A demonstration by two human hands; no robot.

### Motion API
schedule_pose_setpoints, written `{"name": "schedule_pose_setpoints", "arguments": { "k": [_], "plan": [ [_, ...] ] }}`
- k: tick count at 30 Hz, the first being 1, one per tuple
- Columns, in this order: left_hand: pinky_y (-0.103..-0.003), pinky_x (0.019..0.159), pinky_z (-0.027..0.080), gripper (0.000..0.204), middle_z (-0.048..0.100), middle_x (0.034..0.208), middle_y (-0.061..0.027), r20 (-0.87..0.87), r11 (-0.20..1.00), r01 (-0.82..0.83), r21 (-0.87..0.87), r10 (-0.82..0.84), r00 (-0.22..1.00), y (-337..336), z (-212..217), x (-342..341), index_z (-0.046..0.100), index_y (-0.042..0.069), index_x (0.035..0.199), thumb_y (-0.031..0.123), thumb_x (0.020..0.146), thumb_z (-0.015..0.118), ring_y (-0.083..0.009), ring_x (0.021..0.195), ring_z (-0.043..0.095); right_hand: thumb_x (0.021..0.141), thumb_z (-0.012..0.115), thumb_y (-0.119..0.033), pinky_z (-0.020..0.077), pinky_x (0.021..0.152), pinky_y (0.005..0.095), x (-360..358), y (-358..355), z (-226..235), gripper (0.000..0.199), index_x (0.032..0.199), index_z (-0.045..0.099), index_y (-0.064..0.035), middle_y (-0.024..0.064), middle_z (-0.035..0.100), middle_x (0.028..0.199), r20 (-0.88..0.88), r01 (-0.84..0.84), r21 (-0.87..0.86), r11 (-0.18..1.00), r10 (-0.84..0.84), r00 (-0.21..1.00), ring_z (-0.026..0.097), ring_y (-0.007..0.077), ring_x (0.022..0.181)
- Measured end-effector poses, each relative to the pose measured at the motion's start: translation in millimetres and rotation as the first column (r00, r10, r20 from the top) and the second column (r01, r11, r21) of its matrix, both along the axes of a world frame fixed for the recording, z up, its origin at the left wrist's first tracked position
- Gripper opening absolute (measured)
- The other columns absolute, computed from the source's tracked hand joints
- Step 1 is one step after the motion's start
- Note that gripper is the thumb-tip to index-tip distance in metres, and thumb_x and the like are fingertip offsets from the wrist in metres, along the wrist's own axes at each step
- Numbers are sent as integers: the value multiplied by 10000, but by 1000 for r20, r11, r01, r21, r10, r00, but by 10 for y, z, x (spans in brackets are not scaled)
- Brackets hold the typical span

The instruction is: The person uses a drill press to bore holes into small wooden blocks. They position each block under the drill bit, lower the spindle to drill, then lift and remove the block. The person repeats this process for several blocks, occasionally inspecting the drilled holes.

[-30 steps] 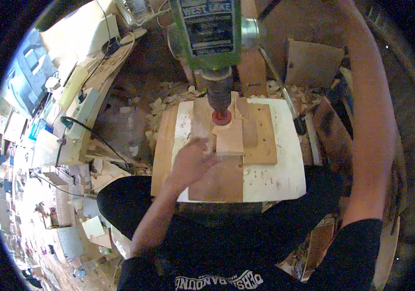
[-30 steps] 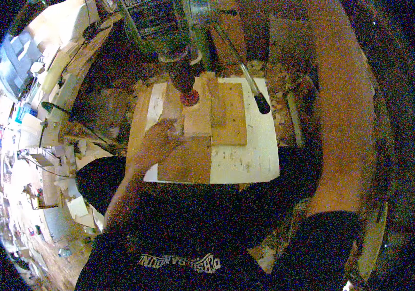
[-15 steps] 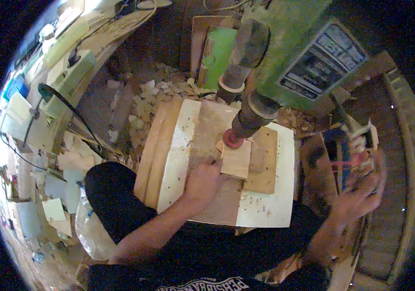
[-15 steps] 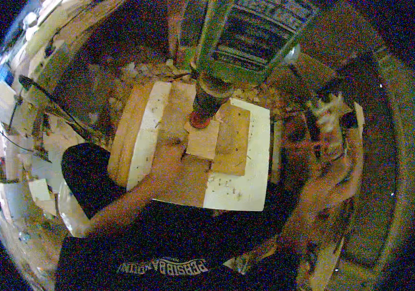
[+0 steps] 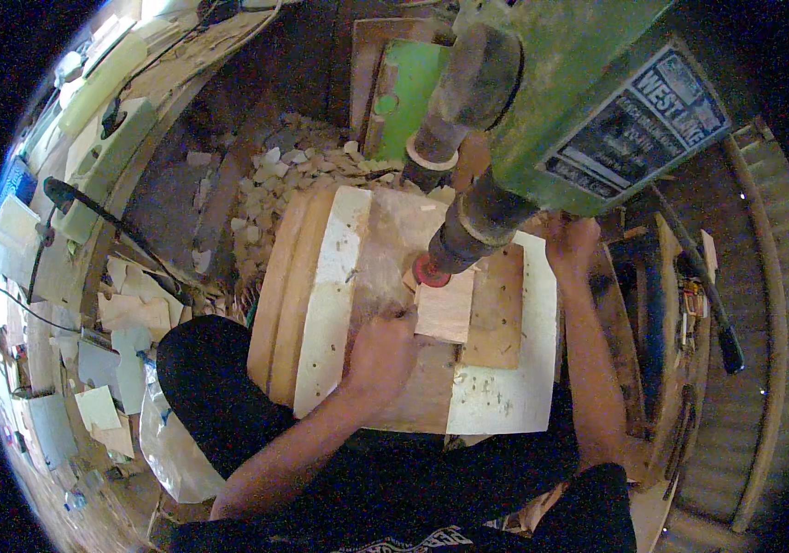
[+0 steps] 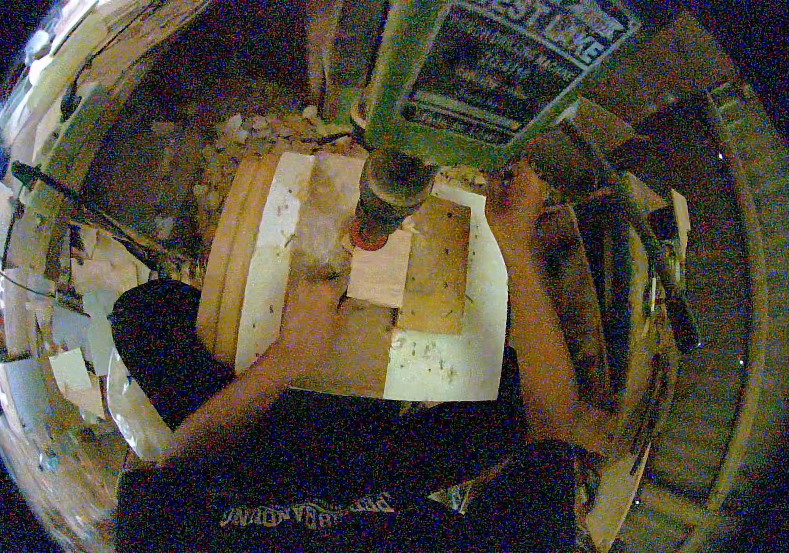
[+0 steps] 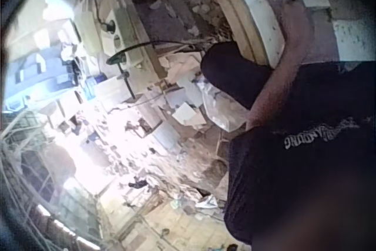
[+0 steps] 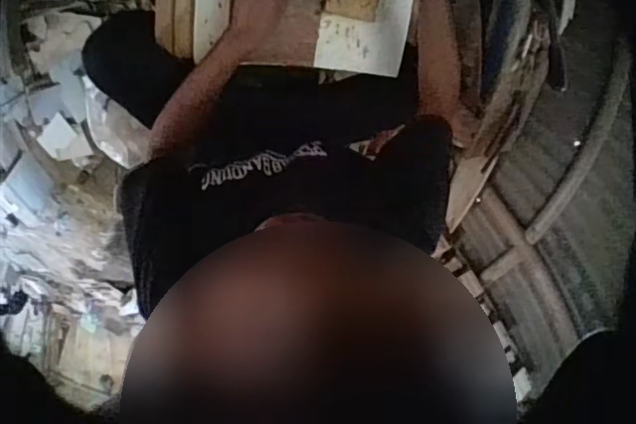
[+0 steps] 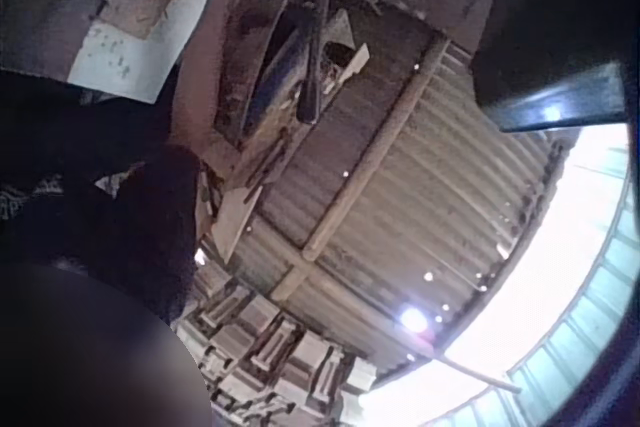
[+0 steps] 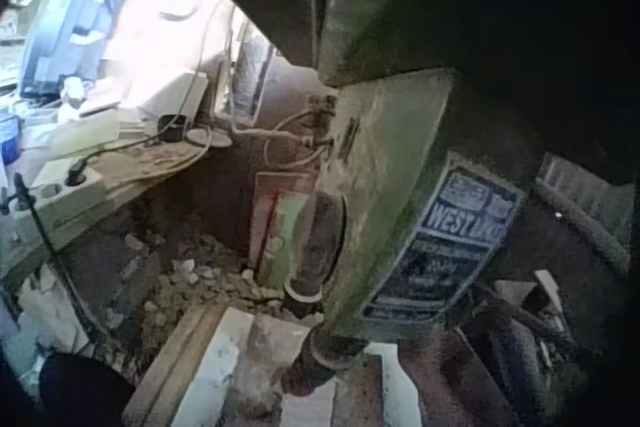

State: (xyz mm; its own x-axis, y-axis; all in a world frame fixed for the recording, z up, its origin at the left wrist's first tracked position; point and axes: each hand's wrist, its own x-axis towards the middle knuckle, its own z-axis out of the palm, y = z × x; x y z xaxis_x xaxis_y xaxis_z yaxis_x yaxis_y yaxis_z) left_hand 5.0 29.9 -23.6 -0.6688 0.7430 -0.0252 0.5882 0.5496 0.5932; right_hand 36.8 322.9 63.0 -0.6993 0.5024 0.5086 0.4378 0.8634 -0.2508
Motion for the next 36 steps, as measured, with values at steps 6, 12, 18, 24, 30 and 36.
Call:
{"name": "schedule_pose_setpoints", "arguments": {
  "k": [6, 12, 18, 24, 30, 36],
  "plan": [
    [-463, 622, 572, 169, 680, 767, -216, -11, 999, -2, 54, 3, 1000, -52, 232, -13, 664, -10, 951, 73, 804, 663, -366, 711, 699, 837, 667, -100, 502, 729, 490, 7, 172, -187, 158, 949, 662, 11, 241, 678, 879, -175, -108, -90, 990, 91, 980, 631, 467, 879],
    [-460, 634, 576, 131, 676, 743, -212, -72, 998, 57, 24, -55, 996, -99, 216, -21, 667, -9, 924, 35, 804, 638, -372, 703, 697, 833, 688, -121, 487, 658, 498, -27, 367, -153, 142, 902, 675, 3, 226, 672, 830, 19, -187, 256, 948, 189, 982, 631, 451, 787],
    [-462, 658, 573, 116, 671, 781, -227, -44, 999, 34, -29, -35, 998, -29, 145, 7, 669, -25, 882, 66, 810, 660, -383, 715, 690, 886, 672, -193, 466, 575, 448, 164, -209, 106, 227, 913, 671, 33, 219, 644, 723, -14, -14, 18, 1000, 15, 1000, 612, 383, 636],
    [-477, 736, 556, 199, 670, 834, -241, 50, 997, -13, 70, 9, 999, -61, 231, 3, 659, -46, 896, 117, 799, 718, -413, 823, 675, 939, 618, -191, 502, 693, 328, 1240, -921, 1182, 299, 1179, 610, -12, 107, 672, 941, 1, -130, -434, 892, 145, 989, 632, 203, 763],
    [-498, 798, 541, 213, 664, 895, -269, -11, 993, 28, 117, -27, 1000, -50, 228, -53, 659, -48, 941, 111, 807, 706, -421, 868, 666, 931, 651, -185, 521, 769, 298, 726, -462, 2323, 292, 1170, 610, -23, 78, 671, 932, -613, -20, 127, 992, 94, 784, 647, 165, 908],
    [-471, 858, 516, 167, 667, 962, -240, 216, 972, 172, 161, -205, 955, -213, 415, -406, 677, 2, 950, 71, 808, 621, -392, 955, 649, 888, 681, -160, 516, 774, 342, 66, 779, 2754, 244, 1074, 655, -3, 89, 682, 936, -277, -220, 233, 947, 281, 919, 645, 189, 909]
  ]
}}
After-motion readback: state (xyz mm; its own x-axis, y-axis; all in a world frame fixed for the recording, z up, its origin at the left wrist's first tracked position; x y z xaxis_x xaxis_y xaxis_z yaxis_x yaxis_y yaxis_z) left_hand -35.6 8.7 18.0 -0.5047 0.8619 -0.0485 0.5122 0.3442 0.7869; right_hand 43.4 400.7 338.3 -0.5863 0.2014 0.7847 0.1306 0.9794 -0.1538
